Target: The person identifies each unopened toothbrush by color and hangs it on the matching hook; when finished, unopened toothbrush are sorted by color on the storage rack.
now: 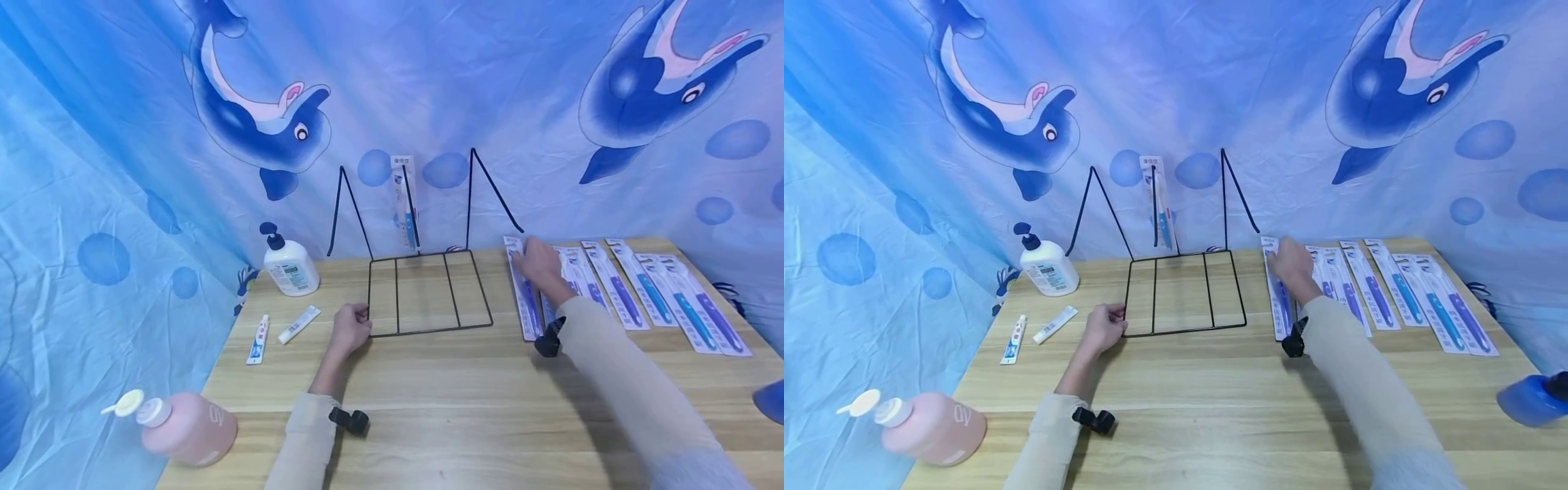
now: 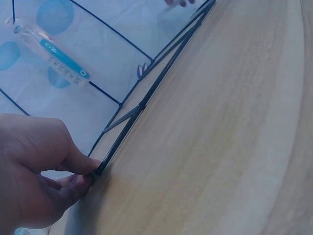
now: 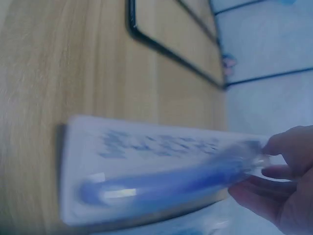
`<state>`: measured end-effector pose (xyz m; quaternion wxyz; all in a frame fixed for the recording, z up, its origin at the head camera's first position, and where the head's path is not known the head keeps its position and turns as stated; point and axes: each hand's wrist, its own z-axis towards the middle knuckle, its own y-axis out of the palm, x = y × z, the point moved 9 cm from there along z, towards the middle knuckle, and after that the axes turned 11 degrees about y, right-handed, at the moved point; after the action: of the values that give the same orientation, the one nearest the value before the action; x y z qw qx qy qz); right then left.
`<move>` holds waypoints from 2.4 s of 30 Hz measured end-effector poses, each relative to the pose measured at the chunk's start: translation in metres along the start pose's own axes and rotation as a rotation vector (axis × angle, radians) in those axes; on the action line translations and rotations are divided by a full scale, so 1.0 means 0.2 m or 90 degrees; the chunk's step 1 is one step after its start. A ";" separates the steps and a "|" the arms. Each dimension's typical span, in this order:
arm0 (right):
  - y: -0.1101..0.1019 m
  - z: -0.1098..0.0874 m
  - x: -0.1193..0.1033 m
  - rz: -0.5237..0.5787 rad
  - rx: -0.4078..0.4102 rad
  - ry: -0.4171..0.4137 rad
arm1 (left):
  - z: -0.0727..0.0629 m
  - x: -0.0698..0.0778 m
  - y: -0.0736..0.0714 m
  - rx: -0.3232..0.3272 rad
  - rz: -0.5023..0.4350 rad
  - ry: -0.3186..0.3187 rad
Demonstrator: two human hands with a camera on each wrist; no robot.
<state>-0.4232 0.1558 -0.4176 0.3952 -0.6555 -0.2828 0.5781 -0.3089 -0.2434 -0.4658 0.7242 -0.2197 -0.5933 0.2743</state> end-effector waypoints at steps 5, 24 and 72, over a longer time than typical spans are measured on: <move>-0.19 -0.13 -0.09 0.070 0.063 -0.059 | -0.01 -0.02 0.01 -0.003 -0.001 -0.011; -0.84 -0.92 -0.36 0.224 0.388 -0.431 | 0.00 -0.01 -0.02 0.004 0.000 -0.019; -0.47 -0.10 -0.73 0.293 0.299 -0.430 | -0.01 -0.01 0.00 0.013 -0.008 0.018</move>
<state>-0.4210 0.0809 -0.2588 0.2799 -0.3693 -0.1046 0.8799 -0.3067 -0.2442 -0.4669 0.7364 -0.2125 -0.5814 0.2729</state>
